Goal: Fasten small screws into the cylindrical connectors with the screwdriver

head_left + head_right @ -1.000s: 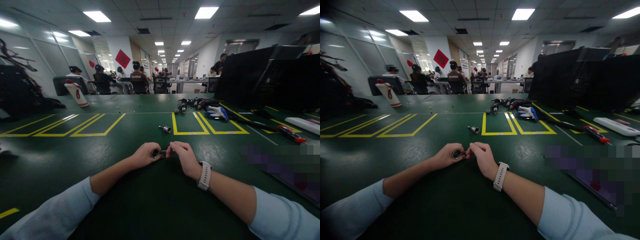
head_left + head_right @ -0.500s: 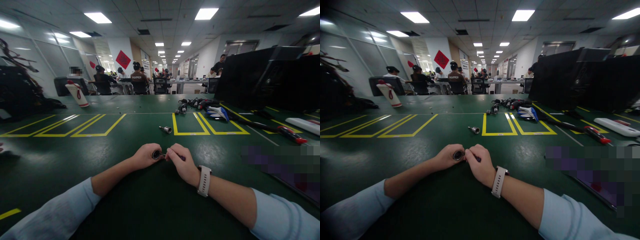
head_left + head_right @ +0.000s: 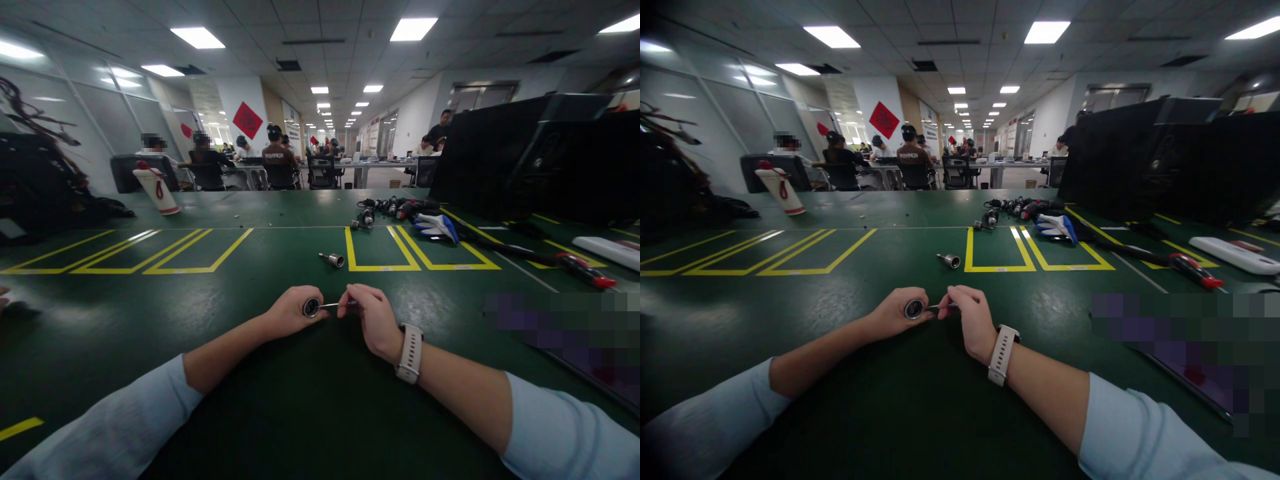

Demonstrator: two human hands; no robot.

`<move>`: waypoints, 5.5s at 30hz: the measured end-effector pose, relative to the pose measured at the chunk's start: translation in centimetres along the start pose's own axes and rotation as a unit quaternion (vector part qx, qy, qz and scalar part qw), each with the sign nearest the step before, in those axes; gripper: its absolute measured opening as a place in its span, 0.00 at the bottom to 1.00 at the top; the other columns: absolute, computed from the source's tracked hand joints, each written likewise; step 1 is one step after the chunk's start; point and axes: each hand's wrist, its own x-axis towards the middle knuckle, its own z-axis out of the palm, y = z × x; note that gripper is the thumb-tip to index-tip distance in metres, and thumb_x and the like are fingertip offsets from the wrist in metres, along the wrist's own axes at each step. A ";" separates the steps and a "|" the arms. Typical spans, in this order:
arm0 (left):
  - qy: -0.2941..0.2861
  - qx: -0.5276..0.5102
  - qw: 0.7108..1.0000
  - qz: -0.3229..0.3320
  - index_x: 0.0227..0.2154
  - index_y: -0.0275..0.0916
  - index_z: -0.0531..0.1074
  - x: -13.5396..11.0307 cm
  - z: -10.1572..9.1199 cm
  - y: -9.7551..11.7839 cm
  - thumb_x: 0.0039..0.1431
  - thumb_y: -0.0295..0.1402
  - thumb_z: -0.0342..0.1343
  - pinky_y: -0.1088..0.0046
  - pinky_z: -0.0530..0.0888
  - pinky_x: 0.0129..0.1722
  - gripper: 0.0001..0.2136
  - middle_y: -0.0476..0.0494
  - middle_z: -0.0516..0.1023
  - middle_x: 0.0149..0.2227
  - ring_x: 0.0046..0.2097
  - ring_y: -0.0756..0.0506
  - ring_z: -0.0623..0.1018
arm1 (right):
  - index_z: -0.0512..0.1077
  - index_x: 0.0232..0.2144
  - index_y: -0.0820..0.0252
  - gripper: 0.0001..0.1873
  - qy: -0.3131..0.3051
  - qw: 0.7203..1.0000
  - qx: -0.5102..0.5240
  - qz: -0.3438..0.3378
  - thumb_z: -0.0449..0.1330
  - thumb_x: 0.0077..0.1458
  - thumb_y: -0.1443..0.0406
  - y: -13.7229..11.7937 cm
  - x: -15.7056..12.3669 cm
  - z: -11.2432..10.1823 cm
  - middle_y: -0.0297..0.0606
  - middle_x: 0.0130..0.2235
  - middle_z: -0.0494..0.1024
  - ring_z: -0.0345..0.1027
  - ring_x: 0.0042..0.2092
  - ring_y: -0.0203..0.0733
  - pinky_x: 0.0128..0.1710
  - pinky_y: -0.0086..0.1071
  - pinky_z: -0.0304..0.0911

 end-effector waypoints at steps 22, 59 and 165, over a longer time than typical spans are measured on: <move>0.037 0.027 0.999 0.008 0.23 0.36 0.65 0.0 0.2 -0.4 0.50 0.33 0.55 0.77 0.65 0.26 0.07 0.51 0.68 0.24 0.27 0.52 0.68 | 0.73 0.21 0.60 0.17 -0.023 0.998 -0.051 -0.042 0.51 0.55 0.60 -0.1 -0.2 0.1 0.33 0.22 0.70 0.65 0.30 0.38 0.37 0.35 0.57; 0.102 -0.011 0.995 0.013 0.21 0.36 0.64 0.1 0.4 -0.7 0.50 0.33 0.55 0.78 0.63 0.24 0.08 0.52 0.65 0.22 0.24 0.53 0.65 | 0.73 0.25 0.62 0.16 -0.040 0.997 0.066 0.022 0.53 0.54 0.58 0.4 0.0 0.2 0.37 0.26 0.73 0.65 0.31 0.39 0.38 0.36 0.58; 0.061 0.007 0.998 -0.004 0.26 0.36 0.64 0.1 0.2 -0.7 0.50 0.34 0.55 0.76 0.65 0.28 0.08 0.50 0.67 0.27 0.29 0.51 0.68 | 0.72 0.23 0.60 0.18 -0.031 0.990 -0.115 -0.076 0.49 0.57 0.60 -0.8 -0.8 0.3 0.34 0.24 0.71 0.65 0.31 0.38 0.36 0.34 0.58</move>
